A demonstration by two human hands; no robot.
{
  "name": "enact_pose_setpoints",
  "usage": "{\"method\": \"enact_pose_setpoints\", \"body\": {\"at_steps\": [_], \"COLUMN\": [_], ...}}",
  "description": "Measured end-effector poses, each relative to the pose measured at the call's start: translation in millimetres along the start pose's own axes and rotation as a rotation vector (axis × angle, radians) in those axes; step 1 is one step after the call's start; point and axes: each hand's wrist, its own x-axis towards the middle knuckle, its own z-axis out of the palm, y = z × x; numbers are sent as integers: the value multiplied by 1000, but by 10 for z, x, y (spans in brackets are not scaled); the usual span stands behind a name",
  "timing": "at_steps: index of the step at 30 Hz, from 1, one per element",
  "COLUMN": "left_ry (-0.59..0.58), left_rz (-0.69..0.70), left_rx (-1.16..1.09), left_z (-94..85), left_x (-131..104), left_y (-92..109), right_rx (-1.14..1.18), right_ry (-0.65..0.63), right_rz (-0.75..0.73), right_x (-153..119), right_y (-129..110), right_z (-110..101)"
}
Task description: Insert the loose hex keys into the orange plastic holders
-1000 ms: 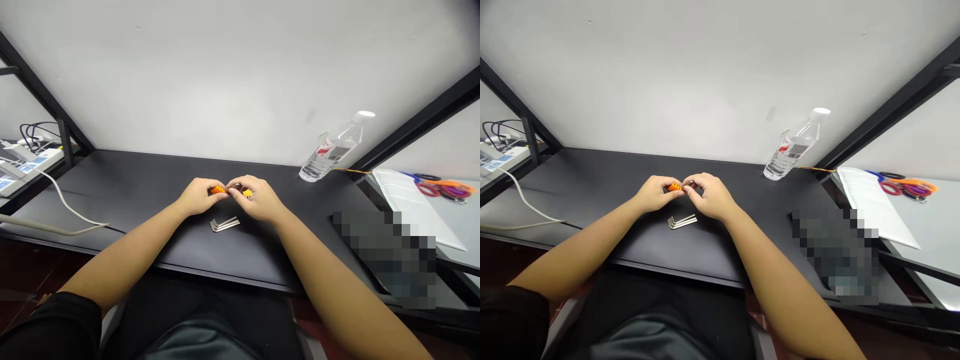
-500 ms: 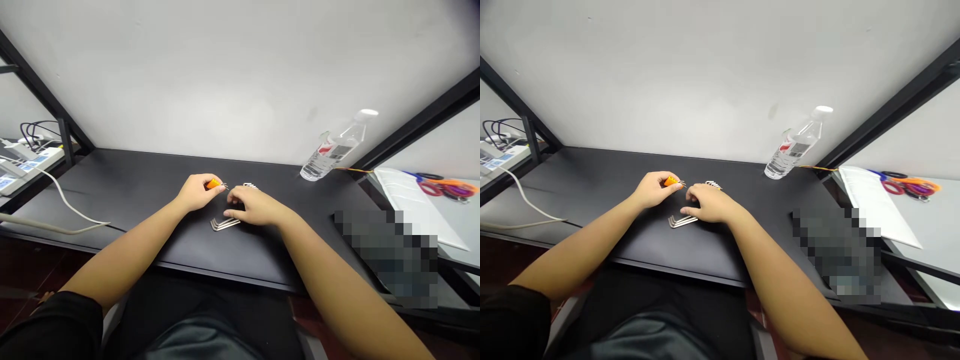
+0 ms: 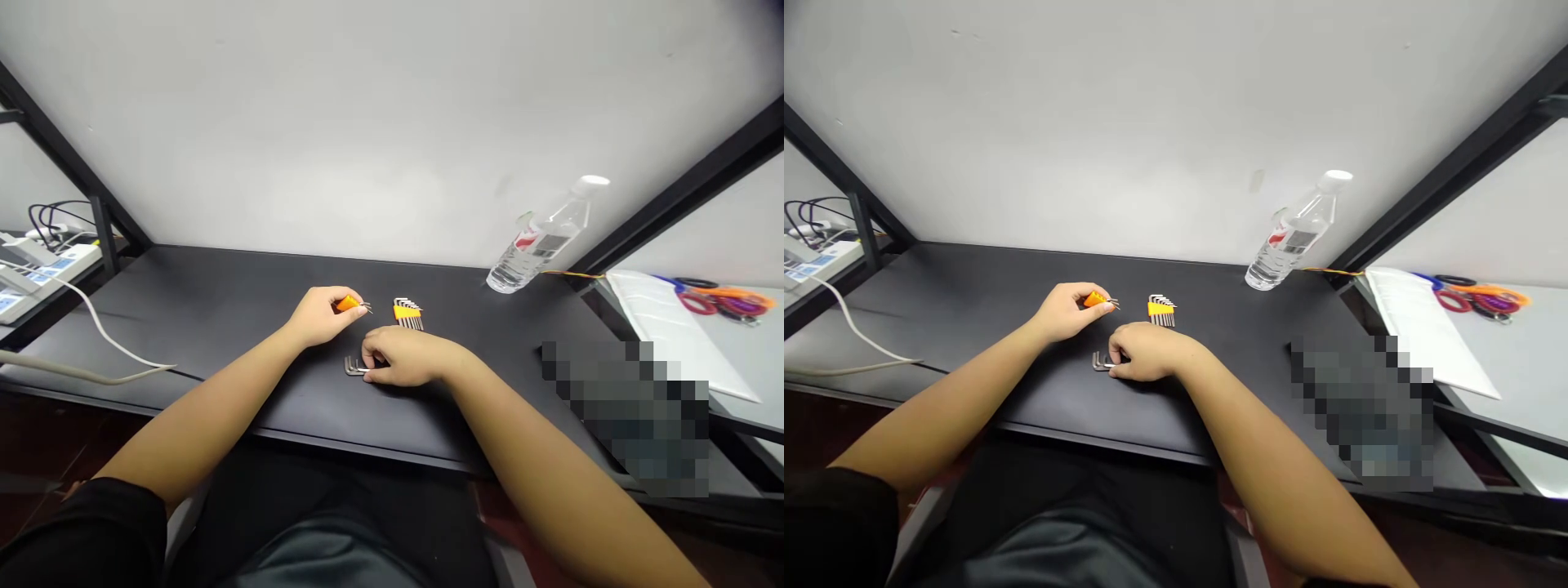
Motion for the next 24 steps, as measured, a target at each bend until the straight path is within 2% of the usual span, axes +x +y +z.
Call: {"method": "enact_pose_setpoints", "body": {"at_steps": [2,4,7,10,12,16,21,24], "left_ry": [-12,-15,-25,-35,-34,-45,-60,-58], "left_rz": [12,19,20,24,36,84,144,135], "left_rx": [-1,-4,2,9,5,-9,-5,10], "left_z": [1,3,7,12,14,8,-4,2], "left_x": [1,4,10,13,13,7,-5,-5], "left_y": [-4,-9,-18,-25,-27,-14,11,0], "right_rx": [22,81,210,280,285,259,148,40], "right_ry": [40,136,425,766,898,939,880,789], "right_rz": [-58,-141,-221,-165,-116,-81,-98,-97], "right_x": [-33,-79,-135,-140,-119,-74,-17,43], "right_y": [13,28,55,87,105,118,129,138], "right_z": [-44,-108,-189,-201,-177,-121,-74,-29]}}
